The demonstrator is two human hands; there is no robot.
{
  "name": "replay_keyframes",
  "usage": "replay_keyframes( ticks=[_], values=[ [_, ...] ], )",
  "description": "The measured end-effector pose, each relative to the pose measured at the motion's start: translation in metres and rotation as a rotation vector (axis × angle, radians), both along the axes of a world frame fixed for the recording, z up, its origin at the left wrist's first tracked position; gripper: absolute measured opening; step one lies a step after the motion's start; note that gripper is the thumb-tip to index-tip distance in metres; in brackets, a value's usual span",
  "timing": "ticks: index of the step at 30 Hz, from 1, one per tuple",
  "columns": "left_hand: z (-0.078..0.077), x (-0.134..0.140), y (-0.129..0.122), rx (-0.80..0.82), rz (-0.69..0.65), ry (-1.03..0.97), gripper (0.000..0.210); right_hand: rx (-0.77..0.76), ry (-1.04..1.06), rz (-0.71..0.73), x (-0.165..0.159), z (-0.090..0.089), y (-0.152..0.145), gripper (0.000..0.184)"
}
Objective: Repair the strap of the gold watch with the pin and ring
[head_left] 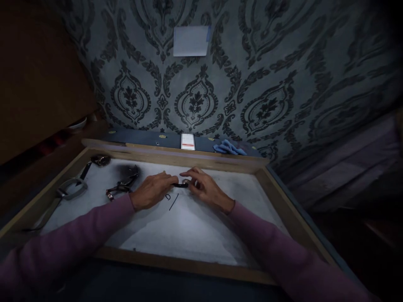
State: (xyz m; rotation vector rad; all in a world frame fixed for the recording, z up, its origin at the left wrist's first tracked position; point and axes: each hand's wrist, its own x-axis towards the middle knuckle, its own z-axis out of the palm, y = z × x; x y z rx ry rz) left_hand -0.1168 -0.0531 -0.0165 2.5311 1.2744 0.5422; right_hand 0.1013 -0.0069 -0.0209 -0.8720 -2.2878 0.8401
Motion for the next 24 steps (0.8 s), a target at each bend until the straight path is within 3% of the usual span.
replay_keyframes(
  ticks=[3,7,11,16,20,24],
  values=[
    [-0.001,-0.002,0.001,0.0,-0.007,-0.065,0.02,-0.052,0.031,0.128,0.0,0.01,-0.006,0.032],
    [0.002,-0.005,0.003,-0.016,0.023,-0.107,0.017,-0.195,0.06,0.08,0.001,0.008,-0.006,0.014],
    [0.006,-0.007,0.005,-0.041,0.045,-0.112,0.017,-0.266,0.087,0.032,0.005,0.0,0.001,0.017],
    [0.006,-0.012,0.008,-0.048,0.102,-0.12,0.017,0.032,-0.104,-0.061,0.009,-0.006,0.011,0.021],
    [0.005,-0.015,0.009,-0.08,0.117,-0.102,0.016,0.214,-0.26,0.093,0.008,-0.011,0.014,0.035],
    [0.005,-0.014,0.006,-0.08,0.131,-0.105,0.016,0.249,-0.346,0.133,0.006,-0.013,0.014,0.029]
  ],
)
